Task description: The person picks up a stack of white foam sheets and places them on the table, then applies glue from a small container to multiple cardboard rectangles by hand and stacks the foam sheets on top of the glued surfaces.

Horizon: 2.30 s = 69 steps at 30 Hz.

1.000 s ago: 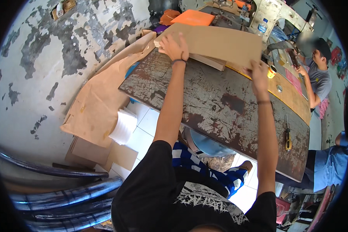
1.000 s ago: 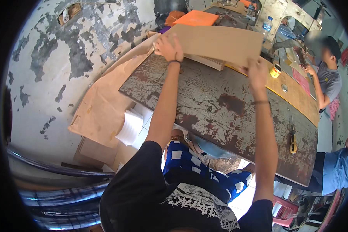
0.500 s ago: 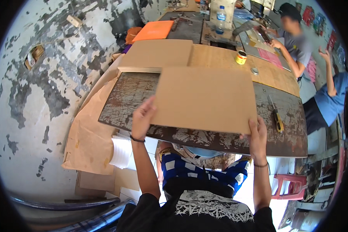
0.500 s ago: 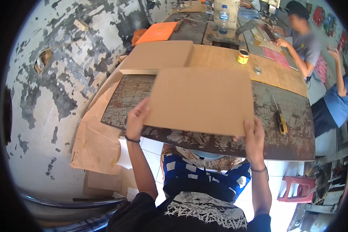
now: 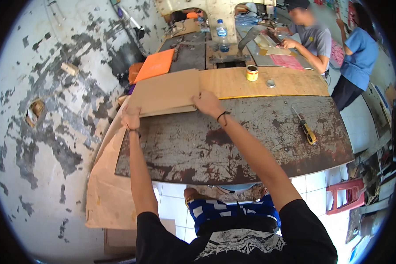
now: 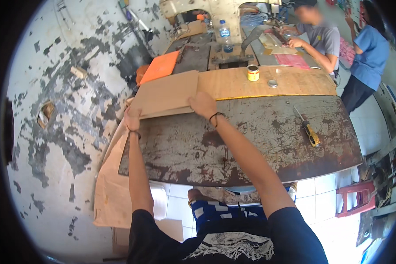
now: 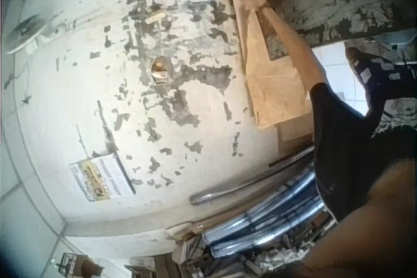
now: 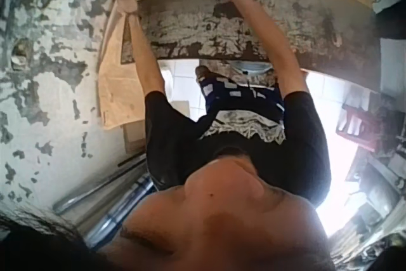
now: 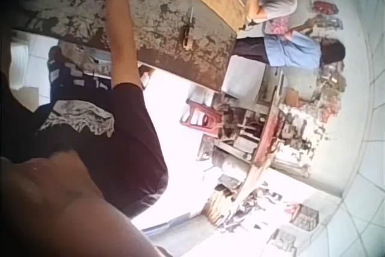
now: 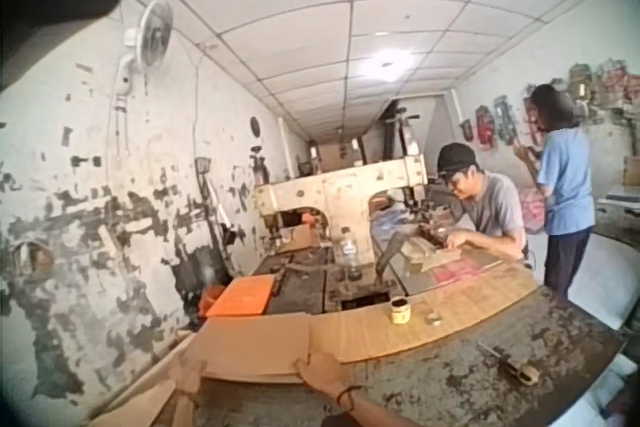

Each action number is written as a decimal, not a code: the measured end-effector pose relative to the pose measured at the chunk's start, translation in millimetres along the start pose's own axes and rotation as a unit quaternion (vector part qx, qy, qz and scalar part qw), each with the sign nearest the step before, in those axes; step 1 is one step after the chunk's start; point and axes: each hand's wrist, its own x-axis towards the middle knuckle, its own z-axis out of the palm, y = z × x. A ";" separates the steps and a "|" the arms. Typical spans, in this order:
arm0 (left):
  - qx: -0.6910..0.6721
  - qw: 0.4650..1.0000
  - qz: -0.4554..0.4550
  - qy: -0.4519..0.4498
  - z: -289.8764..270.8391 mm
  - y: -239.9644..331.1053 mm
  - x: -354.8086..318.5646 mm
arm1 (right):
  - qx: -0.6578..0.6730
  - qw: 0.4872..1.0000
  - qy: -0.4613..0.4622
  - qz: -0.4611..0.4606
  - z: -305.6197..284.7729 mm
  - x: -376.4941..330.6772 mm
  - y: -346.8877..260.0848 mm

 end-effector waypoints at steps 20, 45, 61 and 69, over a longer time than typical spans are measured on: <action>0.021 0.907 0.382 -0.175 14.1 117.2 -71.6 | -0.236 0.926 0.055 -0.290 0.7 -26.0 -7.7; 0.124 0.875 0.421 -0.205 33.5 99.2 -50.5 | -0.481 0.739 -0.114 -0.458 -16.0 50.3 20.3; 0.119 0.722 -0.649 0.210 -178.4 -456.3 -601.3 | 0.100 0.869 -0.475 -0.092 382.3 -299.7 -100.2; 0.059 0.563 -0.816 0.116 -178.1 -656.5 -678.2 | 0.012 0.846 -0.526 0.084 499.3 -289.5 83.3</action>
